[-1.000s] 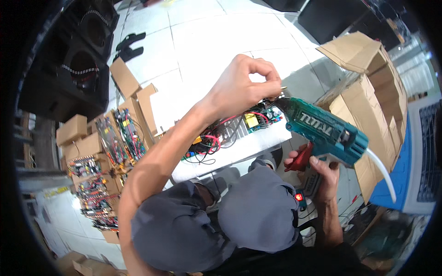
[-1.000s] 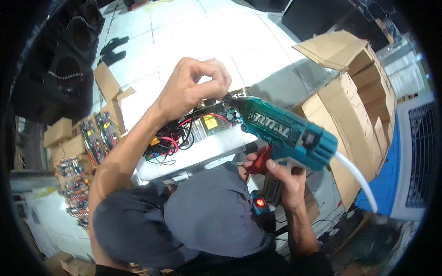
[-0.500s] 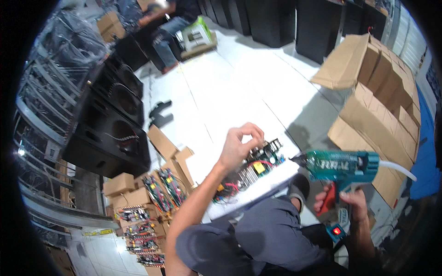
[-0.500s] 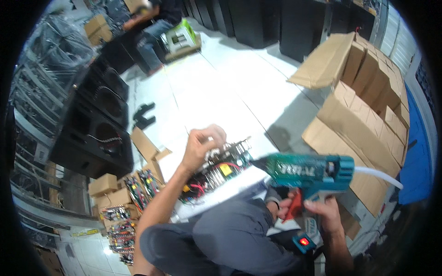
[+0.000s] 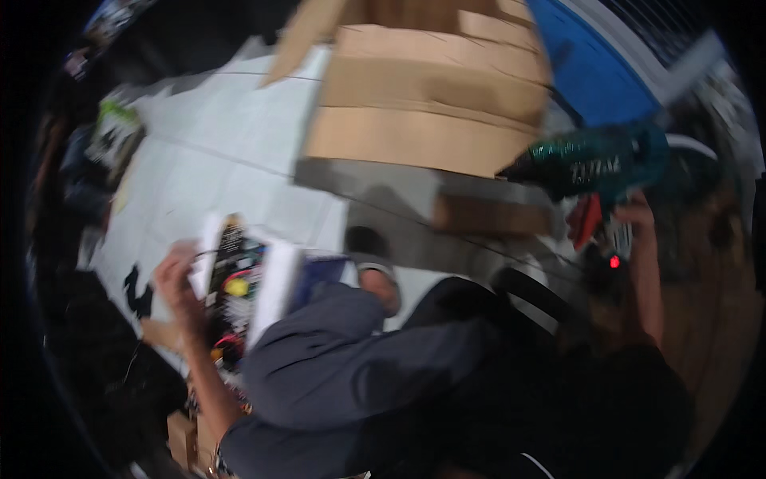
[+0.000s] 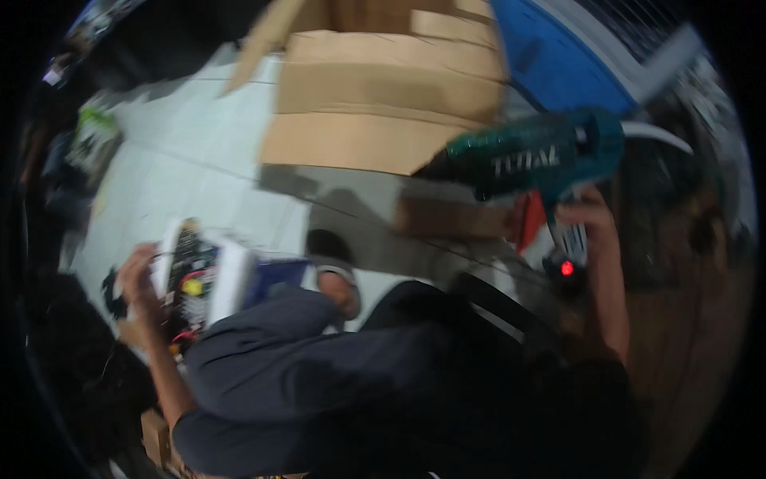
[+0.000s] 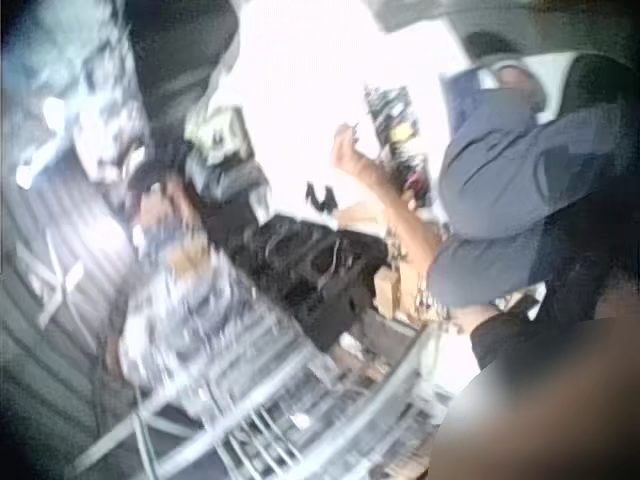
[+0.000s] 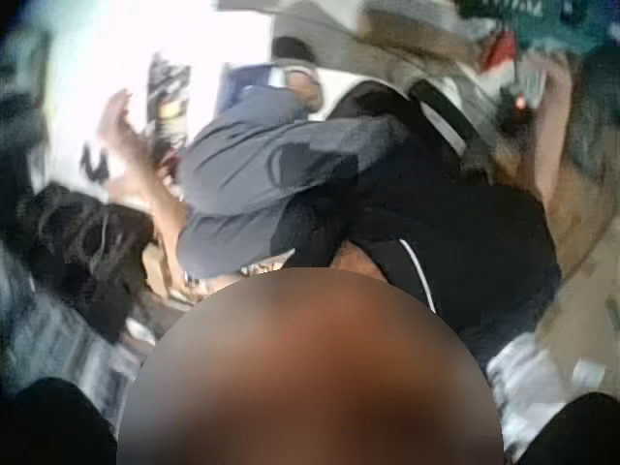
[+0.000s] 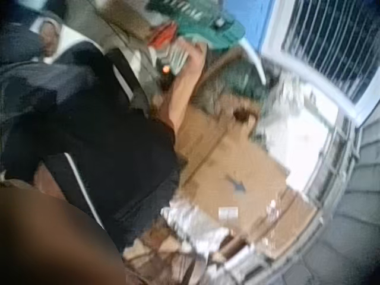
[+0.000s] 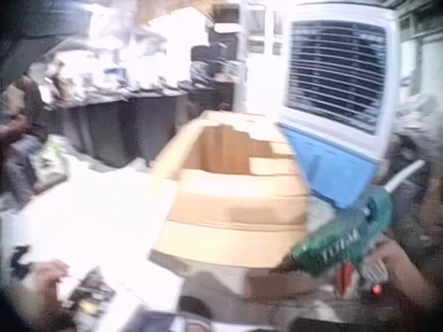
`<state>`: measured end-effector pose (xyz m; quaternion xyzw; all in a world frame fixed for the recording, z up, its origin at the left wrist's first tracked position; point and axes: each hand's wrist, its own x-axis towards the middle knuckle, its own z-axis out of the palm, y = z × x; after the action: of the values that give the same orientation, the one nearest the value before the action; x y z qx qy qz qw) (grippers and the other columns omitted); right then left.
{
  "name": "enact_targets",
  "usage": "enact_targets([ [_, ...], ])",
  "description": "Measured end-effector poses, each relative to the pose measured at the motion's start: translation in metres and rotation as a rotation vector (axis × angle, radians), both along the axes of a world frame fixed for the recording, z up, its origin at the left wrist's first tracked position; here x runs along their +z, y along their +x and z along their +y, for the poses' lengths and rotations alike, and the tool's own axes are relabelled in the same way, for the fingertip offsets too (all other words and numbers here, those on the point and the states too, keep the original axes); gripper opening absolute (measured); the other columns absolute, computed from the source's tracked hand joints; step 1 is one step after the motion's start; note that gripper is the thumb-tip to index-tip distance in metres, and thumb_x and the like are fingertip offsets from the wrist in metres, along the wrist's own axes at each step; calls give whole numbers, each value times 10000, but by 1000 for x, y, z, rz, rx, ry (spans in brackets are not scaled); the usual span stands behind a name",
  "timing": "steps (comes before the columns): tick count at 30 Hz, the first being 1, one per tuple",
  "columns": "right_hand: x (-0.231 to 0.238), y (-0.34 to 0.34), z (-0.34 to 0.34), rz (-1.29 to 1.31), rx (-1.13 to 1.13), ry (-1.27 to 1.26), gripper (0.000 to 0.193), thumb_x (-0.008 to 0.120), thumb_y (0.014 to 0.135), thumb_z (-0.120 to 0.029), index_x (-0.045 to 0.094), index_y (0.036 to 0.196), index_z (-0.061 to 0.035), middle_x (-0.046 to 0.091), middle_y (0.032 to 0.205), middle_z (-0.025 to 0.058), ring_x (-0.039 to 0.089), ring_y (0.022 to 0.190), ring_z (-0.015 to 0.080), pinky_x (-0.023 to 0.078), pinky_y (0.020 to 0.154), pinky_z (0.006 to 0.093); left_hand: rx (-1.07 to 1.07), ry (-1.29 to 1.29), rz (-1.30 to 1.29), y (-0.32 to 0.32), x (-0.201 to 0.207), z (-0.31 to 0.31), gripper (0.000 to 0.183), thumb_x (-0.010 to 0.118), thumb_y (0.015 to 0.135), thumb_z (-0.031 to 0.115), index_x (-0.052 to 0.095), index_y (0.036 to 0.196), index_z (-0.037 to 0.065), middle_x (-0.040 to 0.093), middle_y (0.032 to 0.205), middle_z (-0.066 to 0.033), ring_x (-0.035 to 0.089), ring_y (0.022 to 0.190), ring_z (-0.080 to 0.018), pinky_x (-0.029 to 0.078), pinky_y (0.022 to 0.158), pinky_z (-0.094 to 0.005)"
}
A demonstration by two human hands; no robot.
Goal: The person sits on the floor and works on a circuit board, using a hot glue gun to apply glue to components. They handle wires and small parts while seated among boxes and electronic equipment.
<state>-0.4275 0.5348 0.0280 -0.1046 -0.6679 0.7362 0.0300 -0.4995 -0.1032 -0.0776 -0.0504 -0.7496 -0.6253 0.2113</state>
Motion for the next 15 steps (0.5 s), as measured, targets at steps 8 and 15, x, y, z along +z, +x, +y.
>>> enact_targets([
  [8,-2,60,79,-75,17,-186,610,689,669,-203,570,1155,144,673,958,279,714,802,439,615,712,562,-61,-166,-290,5,37,-2,237,631,910,110,543,738,-28,632,979,-115,553,932,-169,402,946,-313],
  [15,-72,63,96,-412,-78,-120,488,706,820,-131,567,1244,67,679,1057,272,715,900,432,606,696,541,-16,-406,-405,23,44,-13,151,634,939,65,597,831,-32,609,925,-38,521,859,-109,410,826,-272],
])
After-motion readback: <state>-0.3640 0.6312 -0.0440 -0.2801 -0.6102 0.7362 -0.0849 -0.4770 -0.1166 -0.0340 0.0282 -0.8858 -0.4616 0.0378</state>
